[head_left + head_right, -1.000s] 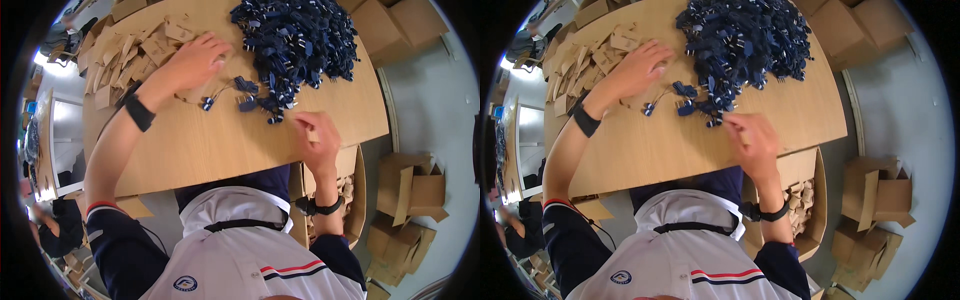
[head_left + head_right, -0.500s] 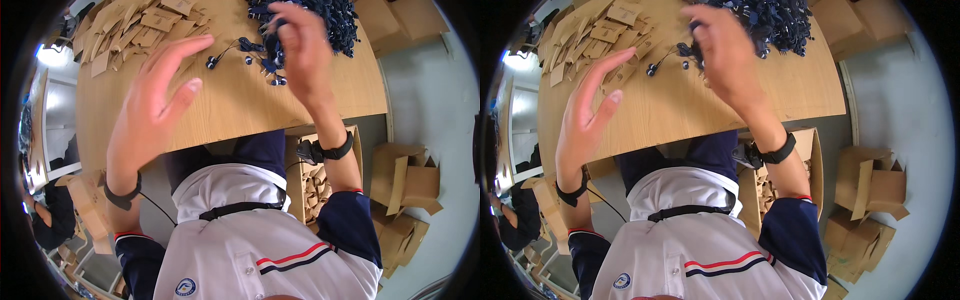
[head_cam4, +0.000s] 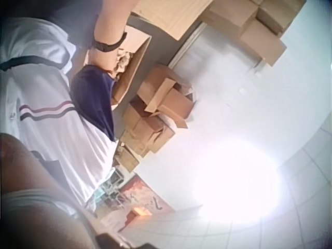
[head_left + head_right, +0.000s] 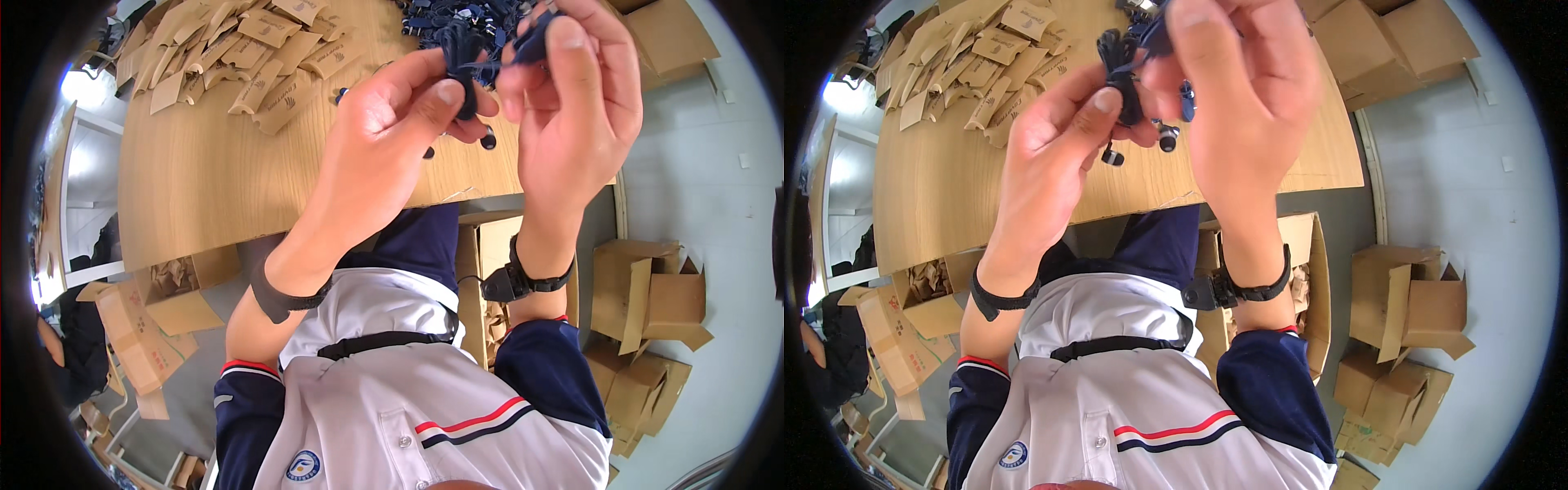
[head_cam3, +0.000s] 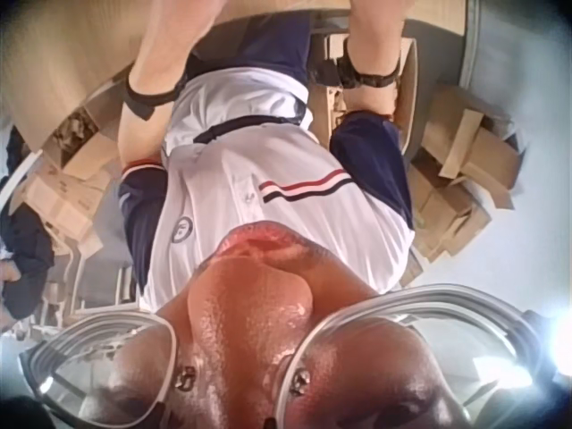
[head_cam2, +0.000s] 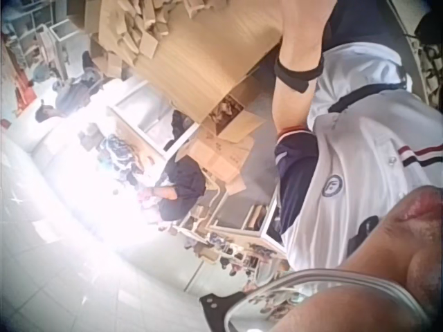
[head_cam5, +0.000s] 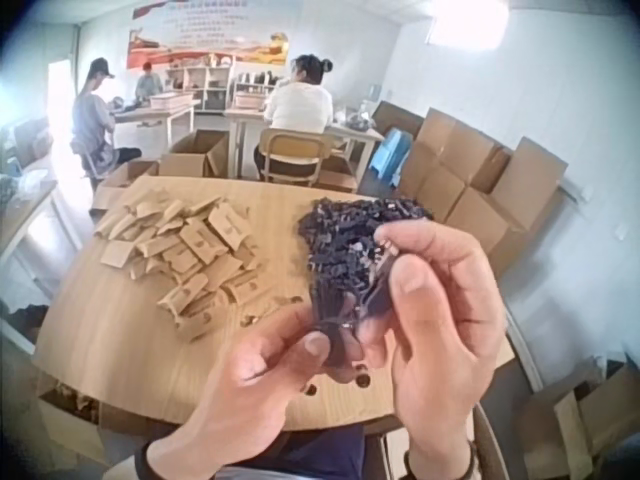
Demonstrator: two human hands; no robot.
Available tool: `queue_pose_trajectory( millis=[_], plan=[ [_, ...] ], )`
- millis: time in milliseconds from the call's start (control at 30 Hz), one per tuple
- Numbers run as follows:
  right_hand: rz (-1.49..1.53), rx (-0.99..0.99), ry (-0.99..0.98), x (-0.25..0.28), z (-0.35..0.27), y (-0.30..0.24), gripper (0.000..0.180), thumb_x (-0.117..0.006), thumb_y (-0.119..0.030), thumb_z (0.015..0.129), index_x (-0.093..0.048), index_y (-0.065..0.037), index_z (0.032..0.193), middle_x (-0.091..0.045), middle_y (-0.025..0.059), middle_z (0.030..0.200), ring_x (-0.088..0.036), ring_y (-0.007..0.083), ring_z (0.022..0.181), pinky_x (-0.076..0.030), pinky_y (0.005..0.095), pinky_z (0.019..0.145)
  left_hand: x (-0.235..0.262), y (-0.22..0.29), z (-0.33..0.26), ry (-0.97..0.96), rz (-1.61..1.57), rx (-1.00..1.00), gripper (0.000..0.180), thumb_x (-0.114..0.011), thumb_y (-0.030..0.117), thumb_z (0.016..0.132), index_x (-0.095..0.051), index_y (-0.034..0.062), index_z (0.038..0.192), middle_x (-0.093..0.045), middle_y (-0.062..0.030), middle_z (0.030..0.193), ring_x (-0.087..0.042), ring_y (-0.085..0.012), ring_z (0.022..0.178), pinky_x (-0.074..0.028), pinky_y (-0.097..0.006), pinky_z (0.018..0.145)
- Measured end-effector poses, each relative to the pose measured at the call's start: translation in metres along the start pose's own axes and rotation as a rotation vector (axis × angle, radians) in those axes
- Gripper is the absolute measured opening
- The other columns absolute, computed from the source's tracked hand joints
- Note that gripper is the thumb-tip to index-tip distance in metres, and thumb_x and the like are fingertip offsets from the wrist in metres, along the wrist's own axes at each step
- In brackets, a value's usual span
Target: Assembling blue shoe laces into small brown cardboard pouches.
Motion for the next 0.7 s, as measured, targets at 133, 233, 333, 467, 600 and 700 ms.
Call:
queue_pose_trajectory(
  millis=[133,233,333,467,600,700],
  plan=[
    [-0.398,-0.127,0.05,0.0,-0.018,0.011,0.014,-0.066,-0.008,0.092,-0.065,0.002,0.101,-0.061,0.0019,0.076,-0.046,0.0013,0.052,-0.03,0.0163,0.043,0.015,0.002,-0.004,0.112,0.253,-0.146,0.031,-0.051,0.008,0.097,-0.053,-0.0026,0.126,-0.067,-0.0081,0.104,-0.064,-0.0149,0.099,-0.049,-0.025,0.078],
    [-0.481,-0.193,0.041,0.002,-0.026,0.019,0.021,-0.069,-0.005,0.088,-0.064,0.002,0.107,-0.059,-0.0003,0.075,-0.043,0.0016,0.052,-0.029,0.0173,0.043,0.025,0.009,-0.008,0.217,0.463,-0.214,0.025,-0.052,0.006,0.096,-0.053,-0.002,0.119,-0.066,-0.0099,0.105,-0.065,-0.0199,0.098,-0.049,-0.03,0.082],
    [-0.465,-0.449,-0.075,0.005,-0.027,0.032,0.023,-0.07,-0.004,0.087,-0.063,0.003,0.107,-0.068,0.0058,0.089,-0.062,0.0064,0.075,-0.048,0.0182,0.062,0.028,0.022,-0.008,0.184,0.477,-0.186,0.019,-0.056,0.007,0.094,-0.054,-0.0018,0.111,-0.067,-0.0102,0.101,-0.064,-0.0215,0.097,-0.048,-0.034,0.086],
    [-0.326,-0.447,-0.198,0.007,-0.032,0.053,0.022,-0.07,-0.006,0.089,-0.063,0.002,0.107,-0.067,0.0041,0.094,-0.06,0.0068,0.082,-0.048,0.02,0.071,0.031,0.047,-0.01,0.15,0.609,-0.082,0.014,-0.061,0.01,0.093,-0.056,-0.0016,0.099,-0.067,-0.0107,0.097,-0.063,-0.0236,0.096,-0.047,-0.039,0.091],
    [-0.386,0.0,-0.255,-0.006,-0.022,0.041,0.017,-0.065,-0.003,0.09,-0.063,0.001,0.107,-0.064,0.006,0.105,-0.061,0.0123,0.087,-0.049,0.0237,0.079,0.104,0.02,-0.002,0.125,1.383,-0.125,0.033,-0.046,-0.006,0.09,-0.045,0.0013,0.122,-0.061,-0.0155,0.117,-0.061,-0.0323,0.108,-0.049,-0.04,0.087],
    [-0.355,0.051,-0.339,-0.012,-0.015,0.039,0.026,-0.059,-0.014,0.097,-0.054,0.008,0.111,-0.064,0.0223,0.107,-0.067,0.0303,0.093,-0.054,0.0381,0.089,0.155,-0.01,0.01,-0.123,1.554,-0.144,0.041,-0.046,-0.009,0.085,-0.043,0.0041,0.124,-0.057,-0.0166,0.124,-0.055,-0.0336,0.116,-0.046,-0.043,0.092]
  ],
)
Point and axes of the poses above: each hand's wrist, its own z-axis towards the middle knuckle, its own x-axis out of the back of the hand, y = z × x, the point moved 6 cm from there along z, towards the middle knuckle
